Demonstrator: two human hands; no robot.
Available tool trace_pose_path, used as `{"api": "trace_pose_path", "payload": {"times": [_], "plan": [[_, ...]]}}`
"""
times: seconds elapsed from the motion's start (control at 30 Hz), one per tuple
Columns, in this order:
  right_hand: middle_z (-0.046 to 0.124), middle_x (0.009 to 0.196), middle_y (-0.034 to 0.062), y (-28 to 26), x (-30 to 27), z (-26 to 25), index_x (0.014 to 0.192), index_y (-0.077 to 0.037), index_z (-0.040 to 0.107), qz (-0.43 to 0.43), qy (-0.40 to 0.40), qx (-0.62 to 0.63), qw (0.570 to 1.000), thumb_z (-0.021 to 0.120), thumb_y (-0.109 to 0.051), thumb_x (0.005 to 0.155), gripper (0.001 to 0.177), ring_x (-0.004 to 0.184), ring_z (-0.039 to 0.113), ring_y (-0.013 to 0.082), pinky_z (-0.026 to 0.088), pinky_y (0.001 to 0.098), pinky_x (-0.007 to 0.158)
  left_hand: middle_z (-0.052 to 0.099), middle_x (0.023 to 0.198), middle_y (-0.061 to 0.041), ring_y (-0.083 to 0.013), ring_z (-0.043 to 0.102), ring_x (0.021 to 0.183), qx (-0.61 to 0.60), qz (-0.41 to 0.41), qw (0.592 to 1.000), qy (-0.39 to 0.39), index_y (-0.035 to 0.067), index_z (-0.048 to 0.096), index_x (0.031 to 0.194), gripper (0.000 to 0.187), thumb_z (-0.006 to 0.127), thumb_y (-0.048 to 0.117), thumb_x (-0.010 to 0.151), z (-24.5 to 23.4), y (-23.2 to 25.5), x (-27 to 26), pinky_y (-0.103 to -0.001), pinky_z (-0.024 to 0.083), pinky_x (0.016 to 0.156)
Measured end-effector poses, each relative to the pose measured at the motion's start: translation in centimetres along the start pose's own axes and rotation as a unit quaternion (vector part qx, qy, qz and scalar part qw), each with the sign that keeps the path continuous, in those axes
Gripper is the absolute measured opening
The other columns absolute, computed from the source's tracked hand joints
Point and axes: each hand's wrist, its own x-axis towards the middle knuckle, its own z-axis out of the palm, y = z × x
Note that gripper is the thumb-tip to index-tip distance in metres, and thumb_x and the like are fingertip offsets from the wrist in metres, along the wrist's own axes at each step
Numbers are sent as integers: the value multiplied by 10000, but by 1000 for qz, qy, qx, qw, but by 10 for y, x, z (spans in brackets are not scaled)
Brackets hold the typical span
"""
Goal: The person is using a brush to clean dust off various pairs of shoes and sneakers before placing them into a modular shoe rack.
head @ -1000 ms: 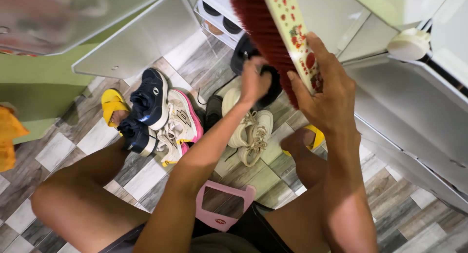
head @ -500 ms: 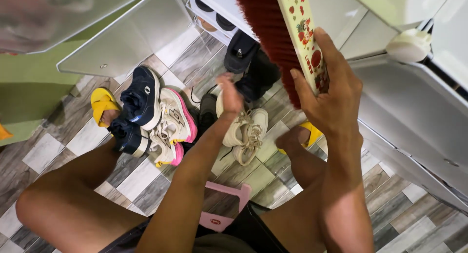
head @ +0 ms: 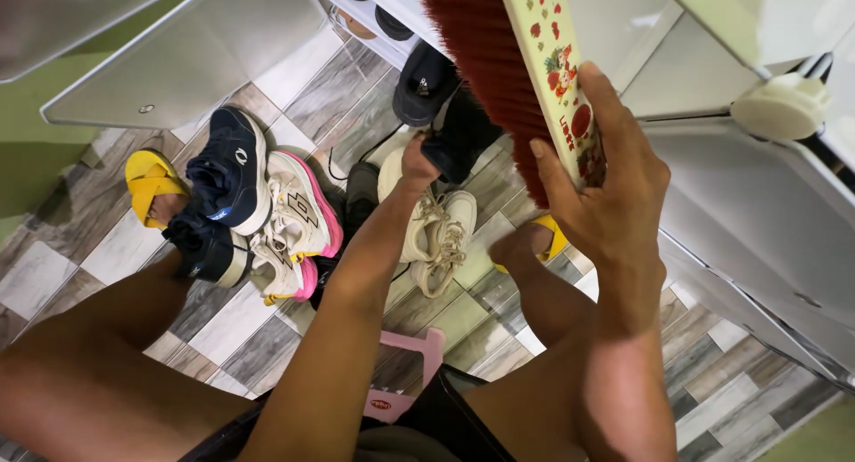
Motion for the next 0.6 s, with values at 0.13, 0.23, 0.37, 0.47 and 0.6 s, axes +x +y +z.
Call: {"api": "trace_pose_path", "payload": {"times": [0.13,0.23,0.37,0.47,0.6], "plan": [[667,1398,163,3,4,1,1563,-129,451,-7,6,-7,1000,884,-90,1042,678,1165,747,248,627,313,954,707,1062,-207,-432,643,987,15,68,994,85,40,684,1080,242,700,161,871,-26,44,-2,-484,505,958],[693,1341,156,1,7,4,1548,-131,465,7,13,10,1000,891,-90,1021,678,1076,757,231,623,307,884,666,1025,-285,-481,623,917,2,-29,998,61,-44,652,1101,359,694,92,772,-87,108,8,-510,517,867],[707,1290,149,-4,9,4,1540,-142,472,3,21,35,999,888,-81,1002,683,1037,756,225,623,312,853,651,1001,-305,-491,651,890,-14,-106,994,-17,-47,664,1077,269,650,38,822,-139,170,28,-519,538,788],[709,1262,143,-9,8,2,1541,-146,473,-8,24,48,999,877,-73,1003,678,1042,748,227,621,323,868,663,983,-286,-492,654,877,0,-78,997,0,-35,673,1017,153,651,55,895,-162,199,57,-540,531,775],[703,1276,159,-7,1,-5,1541,-142,474,-12,30,42,999,868,-71,996,677,1052,746,239,623,332,864,684,986,-266,-486,659,831,30,-52,998,11,-28,683,962,132,665,92,909,-151,202,101,-555,529,734]]}}
